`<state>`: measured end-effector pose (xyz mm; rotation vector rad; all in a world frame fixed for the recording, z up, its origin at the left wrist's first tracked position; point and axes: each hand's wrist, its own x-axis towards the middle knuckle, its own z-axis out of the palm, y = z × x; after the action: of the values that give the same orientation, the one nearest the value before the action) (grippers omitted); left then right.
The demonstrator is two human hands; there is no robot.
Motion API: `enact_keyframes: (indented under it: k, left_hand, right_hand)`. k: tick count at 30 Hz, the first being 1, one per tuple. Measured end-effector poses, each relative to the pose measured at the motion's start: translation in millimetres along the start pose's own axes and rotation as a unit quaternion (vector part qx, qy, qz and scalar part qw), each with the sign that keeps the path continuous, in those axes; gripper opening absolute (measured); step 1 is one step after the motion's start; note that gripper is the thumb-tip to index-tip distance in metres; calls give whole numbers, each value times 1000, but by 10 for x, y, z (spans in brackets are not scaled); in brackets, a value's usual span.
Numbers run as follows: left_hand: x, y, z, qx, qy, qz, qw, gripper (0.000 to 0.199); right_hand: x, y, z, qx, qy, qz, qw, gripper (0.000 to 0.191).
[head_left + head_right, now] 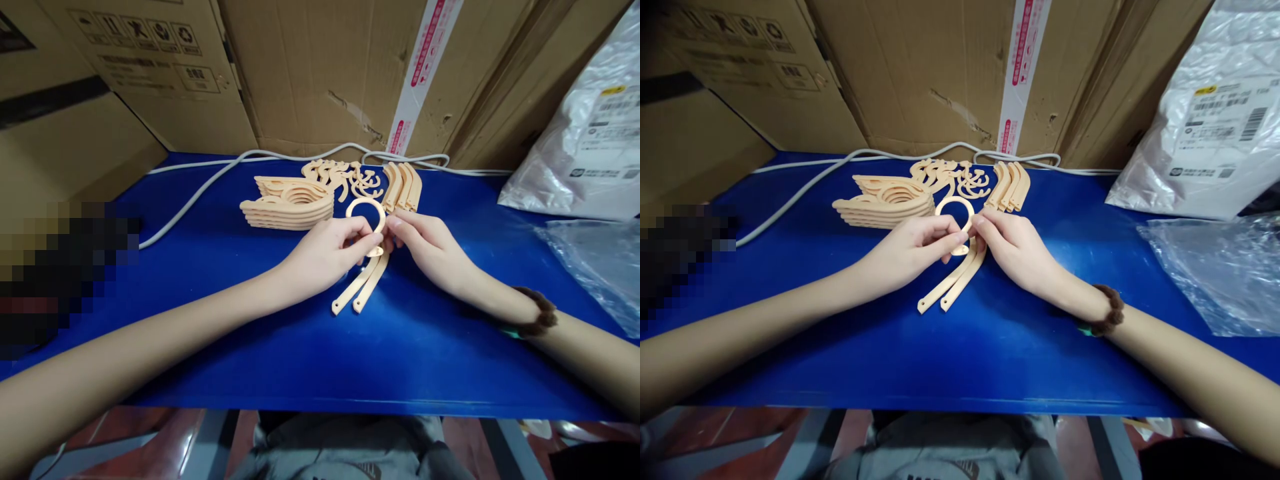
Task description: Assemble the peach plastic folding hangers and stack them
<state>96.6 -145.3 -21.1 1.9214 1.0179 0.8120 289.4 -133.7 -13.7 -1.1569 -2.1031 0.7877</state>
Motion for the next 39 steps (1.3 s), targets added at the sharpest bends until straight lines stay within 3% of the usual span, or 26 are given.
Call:
enact_keyframes:
  k: [6, 10, 12, 16, 21, 27, 35, 39]
  left_hand:
    - [-13, 2, 74, 45, 0, 6, 999, 33]
    - [-102, -38, 70, 196, 38, 59, 978, 23]
    - [-138, -64, 44, 261, 40, 114, 958, 17]
    - [-166, -102, -2, 296, -2, 164, 941, 32]
    - [-167, -129, 10, 323, -30, 174, 930, 32]
    - [-174, -97, -11, 374, -6, 201, 906, 32]
    - [-206, -66, -5, 503, 39, 219, 835, 38]
    - [-235, -53, 20, 494, 43, 168, 852, 40]
  right_hand:
    - [-7, 63, -1, 181, -18, 72, 981, 28]
    - [10, 123, -26, 231, 16, 83, 969, 26]
    - [27, 157, -36, 240, 36, 86, 966, 23]
    - [50, 213, -41, 240, 55, 111, 963, 22]
    - [51, 240, -35, 245, 56, 121, 960, 19]
    - [40, 220, -26, 225, 52, 107, 967, 21]
    - [30, 233, -4, 201, 64, 88, 974, 20]
    - [31, 221, 10, 232, 81, 109, 963, 14]
